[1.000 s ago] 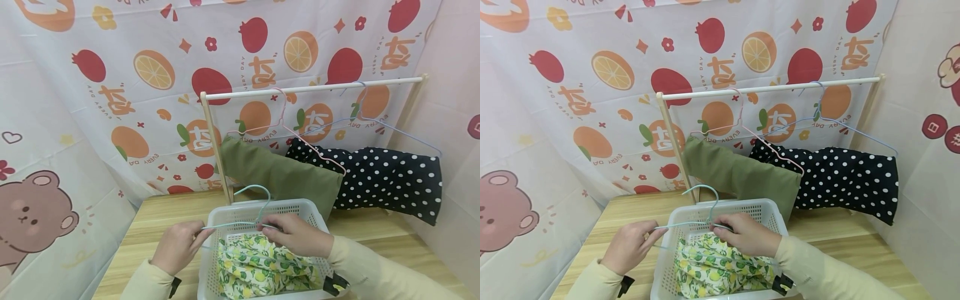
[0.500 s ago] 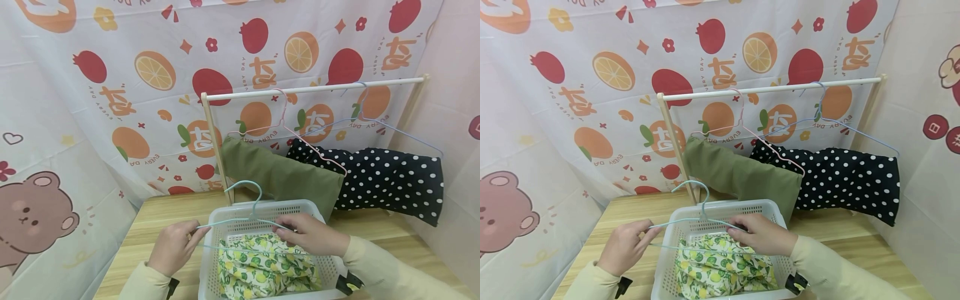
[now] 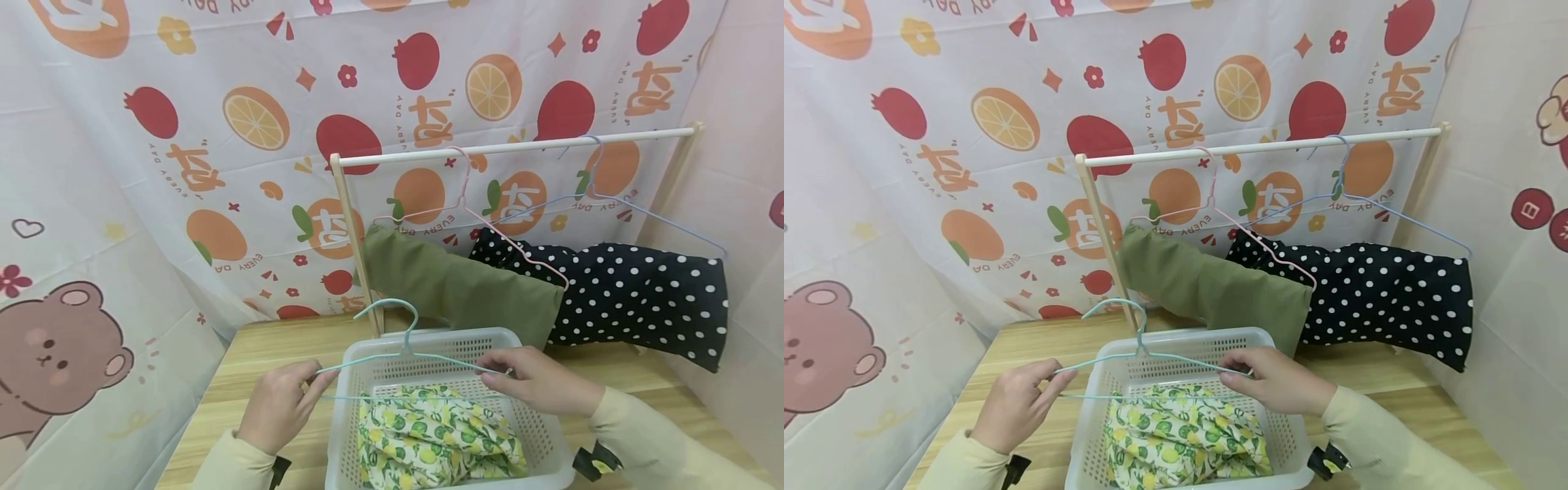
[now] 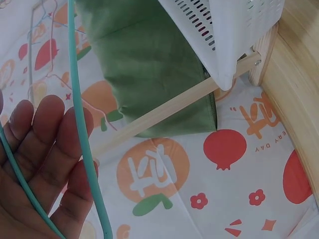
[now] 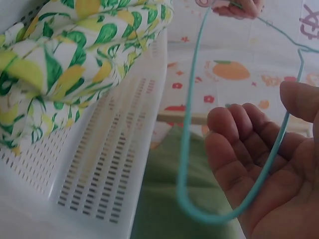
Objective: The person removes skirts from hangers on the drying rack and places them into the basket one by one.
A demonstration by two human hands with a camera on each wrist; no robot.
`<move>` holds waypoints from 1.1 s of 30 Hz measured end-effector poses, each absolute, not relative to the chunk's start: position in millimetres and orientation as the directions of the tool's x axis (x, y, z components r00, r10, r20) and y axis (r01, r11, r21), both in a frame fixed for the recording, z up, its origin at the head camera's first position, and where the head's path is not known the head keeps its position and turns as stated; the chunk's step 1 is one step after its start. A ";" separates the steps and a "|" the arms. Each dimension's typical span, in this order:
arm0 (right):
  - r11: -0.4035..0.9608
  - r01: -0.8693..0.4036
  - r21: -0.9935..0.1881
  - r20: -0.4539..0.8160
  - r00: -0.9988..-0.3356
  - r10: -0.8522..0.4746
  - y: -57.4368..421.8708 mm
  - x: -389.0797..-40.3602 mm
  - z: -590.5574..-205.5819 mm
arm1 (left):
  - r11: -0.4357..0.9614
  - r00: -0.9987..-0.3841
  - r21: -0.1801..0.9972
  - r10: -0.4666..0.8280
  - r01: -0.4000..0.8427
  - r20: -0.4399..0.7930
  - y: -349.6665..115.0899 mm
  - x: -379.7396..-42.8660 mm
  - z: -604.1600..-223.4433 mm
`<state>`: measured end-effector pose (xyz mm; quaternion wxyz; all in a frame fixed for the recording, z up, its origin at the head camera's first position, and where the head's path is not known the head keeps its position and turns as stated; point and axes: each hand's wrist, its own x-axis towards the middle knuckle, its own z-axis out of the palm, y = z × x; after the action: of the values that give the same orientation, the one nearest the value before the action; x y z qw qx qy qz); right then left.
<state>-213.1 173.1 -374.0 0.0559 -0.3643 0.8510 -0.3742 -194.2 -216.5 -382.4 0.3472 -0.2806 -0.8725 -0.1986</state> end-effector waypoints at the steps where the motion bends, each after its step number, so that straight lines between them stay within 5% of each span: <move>1: 0.462 -0.578 -0.673 0.179 -0.733 -0.656 175.2 -213.2 -374.3 | 0.762 -0.603 0.158 0.349 0.629 0.718 -216.8 -194.0 -382.6; 12: 0.477 -0.582 -0.659 0.115 -0.705 -0.700 197.6 -216.0 -379.6 | 0.749 -0.612 0.205 0.316 0.631 0.725 -217.9 -192.7 -381.4; 18: 0.474 -0.504 -0.722 0.008 -0.691 -0.723 204.2 -216.1 -381.3 | 0.737 -0.603 0.211 0.315 0.642 0.733 -216.2 -192.7 -380.5; 33: 0.356 -0.410 -0.839 -0.017 -0.636 -0.772 205.7 -214.4 -382.2 | 0.734 -0.604 0.213 0.319 0.645 0.730 -214.5 -193.5 -382.4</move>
<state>-214.4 205.7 -382.2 0.2107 -0.3712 0.7961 -0.4290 -193.5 -214.5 -382.4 0.3466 -0.2787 -0.8642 -0.2351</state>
